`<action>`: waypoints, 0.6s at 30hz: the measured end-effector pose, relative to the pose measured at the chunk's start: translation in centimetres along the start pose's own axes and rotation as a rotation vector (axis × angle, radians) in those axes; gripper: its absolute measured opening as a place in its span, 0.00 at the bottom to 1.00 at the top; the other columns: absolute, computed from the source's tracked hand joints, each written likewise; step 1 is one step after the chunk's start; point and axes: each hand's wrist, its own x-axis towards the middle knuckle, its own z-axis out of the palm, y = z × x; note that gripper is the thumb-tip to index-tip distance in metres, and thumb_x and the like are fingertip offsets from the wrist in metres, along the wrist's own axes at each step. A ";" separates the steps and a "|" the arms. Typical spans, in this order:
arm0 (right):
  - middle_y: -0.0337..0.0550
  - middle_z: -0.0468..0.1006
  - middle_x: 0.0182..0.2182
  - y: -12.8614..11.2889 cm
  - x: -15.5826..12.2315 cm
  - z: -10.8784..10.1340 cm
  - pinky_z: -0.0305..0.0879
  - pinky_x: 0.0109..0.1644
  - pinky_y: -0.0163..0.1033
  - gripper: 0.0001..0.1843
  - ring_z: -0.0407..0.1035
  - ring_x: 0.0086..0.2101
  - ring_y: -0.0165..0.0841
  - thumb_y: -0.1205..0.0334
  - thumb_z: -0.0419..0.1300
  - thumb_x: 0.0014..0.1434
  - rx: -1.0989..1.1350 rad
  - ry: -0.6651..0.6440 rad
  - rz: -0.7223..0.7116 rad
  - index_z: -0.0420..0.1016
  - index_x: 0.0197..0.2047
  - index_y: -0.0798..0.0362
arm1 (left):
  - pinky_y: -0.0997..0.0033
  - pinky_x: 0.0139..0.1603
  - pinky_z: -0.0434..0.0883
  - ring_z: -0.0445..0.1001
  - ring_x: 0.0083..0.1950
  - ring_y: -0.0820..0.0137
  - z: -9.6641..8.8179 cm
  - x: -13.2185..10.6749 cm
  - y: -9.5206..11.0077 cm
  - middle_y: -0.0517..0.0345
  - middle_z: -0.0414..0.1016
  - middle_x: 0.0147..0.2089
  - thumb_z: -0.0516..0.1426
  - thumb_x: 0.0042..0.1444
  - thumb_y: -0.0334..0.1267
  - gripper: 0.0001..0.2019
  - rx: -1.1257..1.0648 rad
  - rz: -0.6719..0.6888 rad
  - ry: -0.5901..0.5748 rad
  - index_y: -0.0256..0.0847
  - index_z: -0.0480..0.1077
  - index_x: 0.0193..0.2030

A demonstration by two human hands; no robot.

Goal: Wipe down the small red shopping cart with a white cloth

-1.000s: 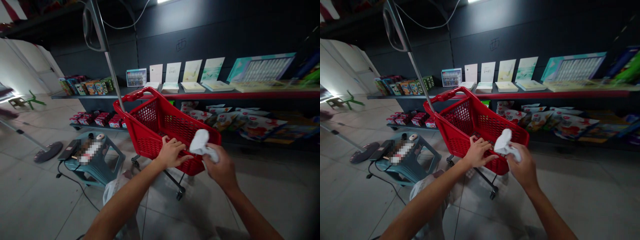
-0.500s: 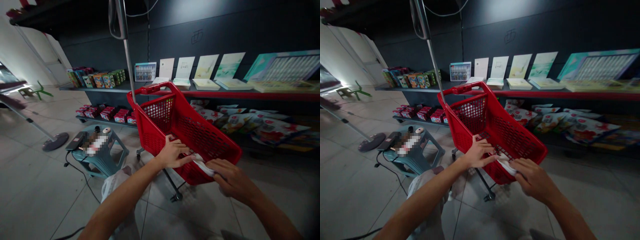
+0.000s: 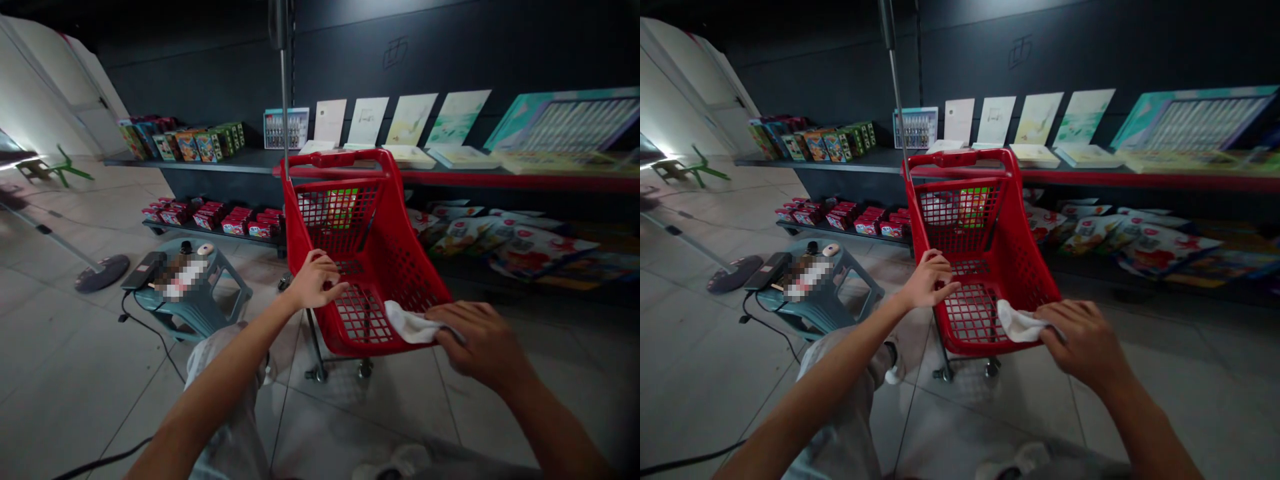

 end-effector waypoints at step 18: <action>0.42 0.84 0.40 -7.4 4.6 -1.6 0.55 0.48 0.44 0.09 0.75 0.40 0.37 0.64 0.59 0.63 0.049 -0.423 0.062 0.82 0.42 0.47 | 0.49 0.61 0.73 0.70 0.66 0.49 0.4 1.4 1.8 0.34 0.49 0.76 0.52 0.66 0.35 0.28 0.148 -0.715 -0.014 0.38 0.54 0.72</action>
